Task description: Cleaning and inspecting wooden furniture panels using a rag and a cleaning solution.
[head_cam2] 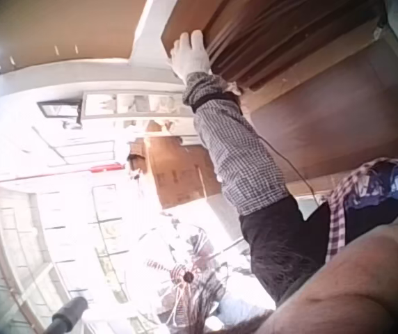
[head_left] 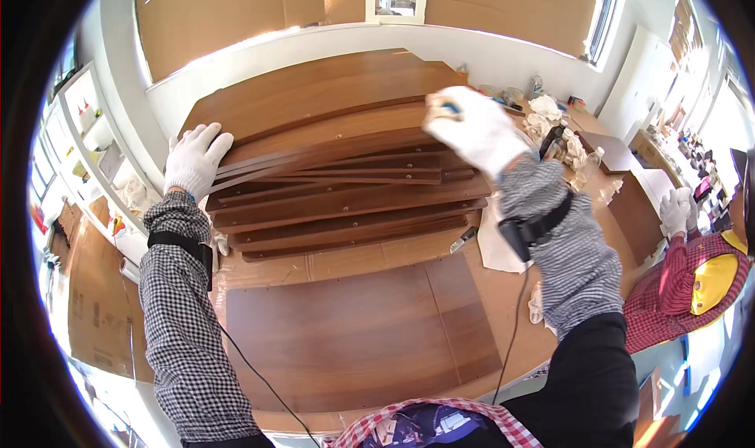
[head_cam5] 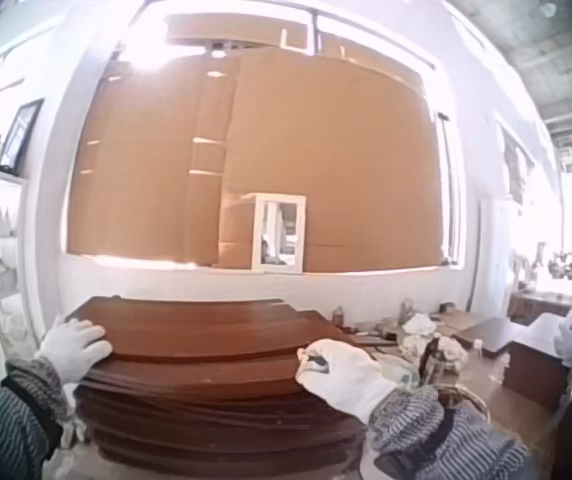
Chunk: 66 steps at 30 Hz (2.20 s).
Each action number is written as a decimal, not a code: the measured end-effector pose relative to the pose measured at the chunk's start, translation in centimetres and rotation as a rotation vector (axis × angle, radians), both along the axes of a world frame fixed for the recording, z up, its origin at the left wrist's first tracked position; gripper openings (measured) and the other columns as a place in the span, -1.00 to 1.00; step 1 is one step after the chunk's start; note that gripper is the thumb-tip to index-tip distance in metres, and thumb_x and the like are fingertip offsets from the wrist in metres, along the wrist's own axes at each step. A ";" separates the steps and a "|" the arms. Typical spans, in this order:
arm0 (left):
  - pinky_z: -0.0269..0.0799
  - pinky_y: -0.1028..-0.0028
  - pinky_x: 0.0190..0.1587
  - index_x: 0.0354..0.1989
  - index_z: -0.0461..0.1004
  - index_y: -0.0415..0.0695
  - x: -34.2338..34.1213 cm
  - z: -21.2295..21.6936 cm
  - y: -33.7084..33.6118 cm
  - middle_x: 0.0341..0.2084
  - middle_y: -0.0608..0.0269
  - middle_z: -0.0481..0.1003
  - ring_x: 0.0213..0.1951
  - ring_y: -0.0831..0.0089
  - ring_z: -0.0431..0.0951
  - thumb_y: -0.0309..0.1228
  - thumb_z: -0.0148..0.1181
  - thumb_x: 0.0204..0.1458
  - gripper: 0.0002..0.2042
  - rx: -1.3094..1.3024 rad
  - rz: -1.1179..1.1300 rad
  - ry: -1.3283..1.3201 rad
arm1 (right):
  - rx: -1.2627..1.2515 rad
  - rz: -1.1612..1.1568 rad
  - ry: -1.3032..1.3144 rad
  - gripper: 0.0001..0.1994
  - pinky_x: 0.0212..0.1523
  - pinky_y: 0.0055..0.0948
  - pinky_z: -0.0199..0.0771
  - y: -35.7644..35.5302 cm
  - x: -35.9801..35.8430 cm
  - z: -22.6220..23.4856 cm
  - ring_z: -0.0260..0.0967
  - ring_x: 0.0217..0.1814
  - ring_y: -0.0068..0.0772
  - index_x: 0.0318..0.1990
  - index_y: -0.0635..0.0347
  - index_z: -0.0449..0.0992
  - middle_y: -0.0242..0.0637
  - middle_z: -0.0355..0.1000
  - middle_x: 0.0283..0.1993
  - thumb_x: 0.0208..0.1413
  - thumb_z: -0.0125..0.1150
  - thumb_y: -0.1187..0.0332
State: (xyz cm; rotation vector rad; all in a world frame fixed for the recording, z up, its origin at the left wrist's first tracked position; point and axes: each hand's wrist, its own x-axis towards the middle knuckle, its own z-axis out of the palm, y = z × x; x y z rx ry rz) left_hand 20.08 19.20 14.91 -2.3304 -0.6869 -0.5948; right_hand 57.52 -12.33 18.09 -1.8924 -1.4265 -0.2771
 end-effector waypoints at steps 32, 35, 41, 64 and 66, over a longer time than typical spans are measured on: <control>0.28 0.09 0.32 0.06 0.57 0.18 0.8 0.3 -0.6 0.15 0.22 0.56 0.22 0.16 0.50 -0.25 0.02 0.31 -0.75 -0.084 0.047 -0.053 | -0.152 0.264 -0.163 -0.62 0.15 -0.13 0.57 8.5 -10.6 1.4 0.57 0.09 0.03 0.02 0.07 0.61 -0.08 0.61 -0.01 0.14 0.29 0.07; 0.24 0.11 0.34 0.07 0.58 0.13 0.2 0.4 -0.7 0.14 0.21 0.56 0.22 0.15 0.49 -0.20 0.00 0.34 -0.73 -0.047 0.030 -0.046 | -0.246 -0.019 -0.040 -0.60 0.05 -0.20 0.59 3.2 -5.9 2.8 0.61 -0.03 -0.07 -0.02 0.05 0.63 -0.09 0.63 -0.07 0.14 0.34 -0.01; 0.18 0.12 0.37 0.12 0.57 0.08 1.2 0.6 -1.1 0.14 0.19 0.56 0.24 0.15 0.47 -0.13 -0.06 0.37 -0.66 -0.158 0.056 -0.084 | -0.139 -0.588 -0.070 -0.47 0.17 -0.16 0.53 -7.6 8.2 2.1 0.59 0.10 0.04 0.12 0.16 0.60 0.07 0.62 0.05 0.05 0.32 0.04; 0.14 -0.01 0.39 0.05 0.62 -0.07 1.9 0.5 -1.7 0.03 0.17 0.62 0.17 0.10 0.52 -0.09 0.01 0.31 -0.61 -0.275 0.034 -0.274 | 0.003 0.098 -0.041 -0.67 0.10 -0.03 0.57 4.6 -5.5 0.5 0.57 0.04 0.14 -0.10 0.14 0.61 0.02 0.61 -0.09 0.10 0.23 0.12; 0.12 -0.03 0.41 0.06 0.62 -0.08 1.1 0.4 -1.8 0.03 0.16 0.63 0.17 0.09 0.52 -0.08 0.00 0.31 -0.60 -0.276 0.049 -0.268 | -0.060 -0.084 0.032 -0.64 0.09 -0.04 0.55 0.7 -2.4 1.5 0.55 0.03 0.13 -0.08 0.13 0.60 0.00 0.59 -0.10 0.13 0.27 0.07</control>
